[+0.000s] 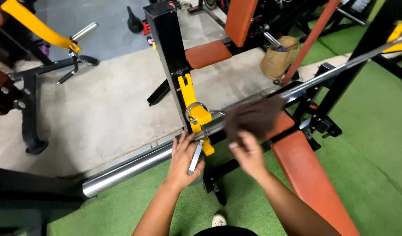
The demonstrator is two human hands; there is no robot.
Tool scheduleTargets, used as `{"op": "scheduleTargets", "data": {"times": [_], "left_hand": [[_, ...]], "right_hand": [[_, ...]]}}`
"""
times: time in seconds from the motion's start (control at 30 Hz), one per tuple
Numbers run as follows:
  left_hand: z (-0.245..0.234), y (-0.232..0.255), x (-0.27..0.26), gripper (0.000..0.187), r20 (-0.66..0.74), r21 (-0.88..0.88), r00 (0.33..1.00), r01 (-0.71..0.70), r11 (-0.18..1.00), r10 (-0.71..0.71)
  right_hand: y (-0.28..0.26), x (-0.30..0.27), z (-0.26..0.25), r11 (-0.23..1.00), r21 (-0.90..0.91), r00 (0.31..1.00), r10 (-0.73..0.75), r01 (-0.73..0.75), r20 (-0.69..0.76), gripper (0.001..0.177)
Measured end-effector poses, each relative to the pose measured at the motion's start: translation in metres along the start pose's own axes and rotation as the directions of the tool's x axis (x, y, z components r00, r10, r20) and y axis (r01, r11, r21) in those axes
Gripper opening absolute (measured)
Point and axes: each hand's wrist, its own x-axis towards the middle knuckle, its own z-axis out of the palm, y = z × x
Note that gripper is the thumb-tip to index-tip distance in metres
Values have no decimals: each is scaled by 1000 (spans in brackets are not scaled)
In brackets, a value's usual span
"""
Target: Spraying and wiping down various gym machines and a barbell.
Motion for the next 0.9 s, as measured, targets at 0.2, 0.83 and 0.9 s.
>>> {"op": "scheduleTargets", "data": {"times": [0.2, 0.83, 0.9], "left_hand": [[10, -2, 2, 55, -10, 120, 997, 72, 990, -71], [-5, -7, 2, 54, 87, 111, 996, 21, 994, -31], [-6, -13, -2, 52, 68, 56, 998, 5, 998, -8]], "right_hand": [[11, 55, 37, 570, -627, 814, -137, 531, 564, 55], [25, 39, 65, 427, -810, 915, -202, 403, 349, 47], [18, 45, 56, 396, -797, 890, -208, 456, 406, 49]]}}
